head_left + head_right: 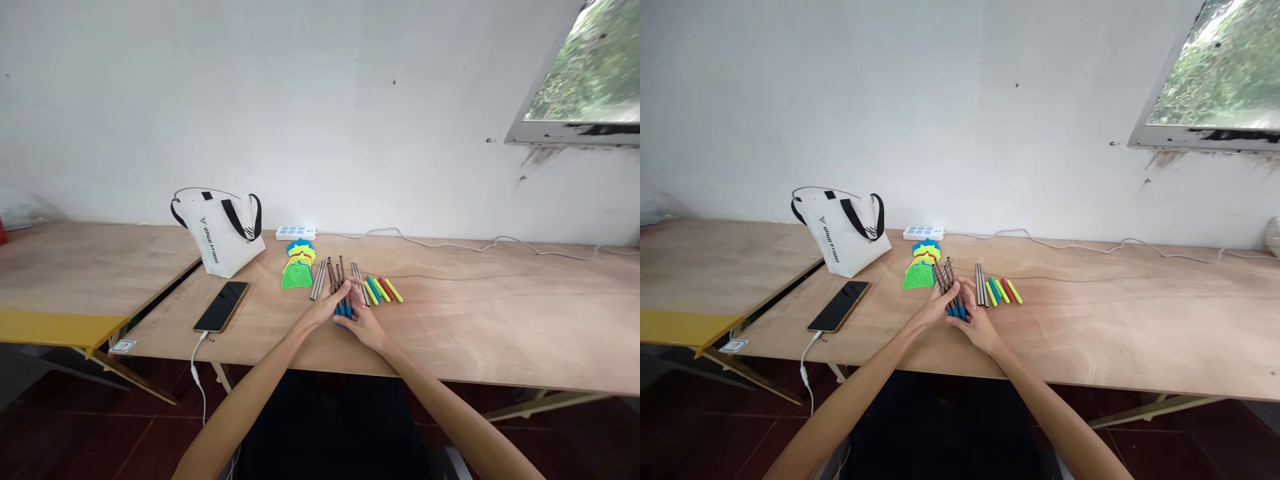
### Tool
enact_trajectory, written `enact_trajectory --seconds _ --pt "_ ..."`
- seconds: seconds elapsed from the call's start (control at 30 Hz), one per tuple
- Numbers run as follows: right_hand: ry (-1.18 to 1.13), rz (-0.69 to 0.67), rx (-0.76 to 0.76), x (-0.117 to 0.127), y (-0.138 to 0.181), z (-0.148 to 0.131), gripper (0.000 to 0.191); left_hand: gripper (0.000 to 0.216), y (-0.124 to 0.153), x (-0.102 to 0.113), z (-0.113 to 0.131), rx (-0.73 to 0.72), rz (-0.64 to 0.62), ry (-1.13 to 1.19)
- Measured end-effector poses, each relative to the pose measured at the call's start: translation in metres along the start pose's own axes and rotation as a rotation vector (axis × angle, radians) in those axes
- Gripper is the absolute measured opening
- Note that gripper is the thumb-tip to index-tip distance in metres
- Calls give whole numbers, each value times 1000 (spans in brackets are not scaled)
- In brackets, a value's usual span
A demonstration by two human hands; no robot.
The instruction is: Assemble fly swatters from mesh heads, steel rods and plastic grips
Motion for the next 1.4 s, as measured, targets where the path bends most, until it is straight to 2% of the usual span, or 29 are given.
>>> enact_trajectory --seconds 0.1,0.2,0.3,0.37,0.5,0.6,0.73,0.83,1.0,1.17,1.4 --pt "-30 6 -86 2 6 3 43 47 2 -7 4 -23 -26 -9" --pt "-39 -47 -125 5 9 0 44 42 3 -10 7 -42 -92 -37" --pt "-75 -59 -145 9 9 -7 47 44 5 -12 6 29 -190 -5" --pt "-137 -59 -187 8 11 -13 46 47 6 -13 4 81 -192 41" --pt "-340 -112 -352 -1 27 -27 45 49 3 -15 -1 142 15 208" --pt "-516 -67 -535 -6 44 -36 48 47 0 -17 -7 235 154 363" --pt "-660 18 -741 -12 65 -48 51 46 -1 -16 -20 436 254 416" --pt "-722 111 -825 -13 74 -57 52 46 -1 -16 -31 549 264 426" --pt "-741 211 -901 -10 83 -69 51 44 -2 -29 -39 630 187 475" --pt "-742 264 -900 -5 91 -75 45 43 -7 -41 -44 667 119 472" --pt "-711 333 -909 0 96 -72 51 41 0 -58 -57 749 93 447"
Point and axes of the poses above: each hand's wrist, its own y-axis away from the middle knuckle, its own x-axis out of the back of the hand, z = x × y, the point moved 5 cm from there along -y, towards the middle knuckle, and after that the axes turned 15 degrees about z, right-handed, at the moved point
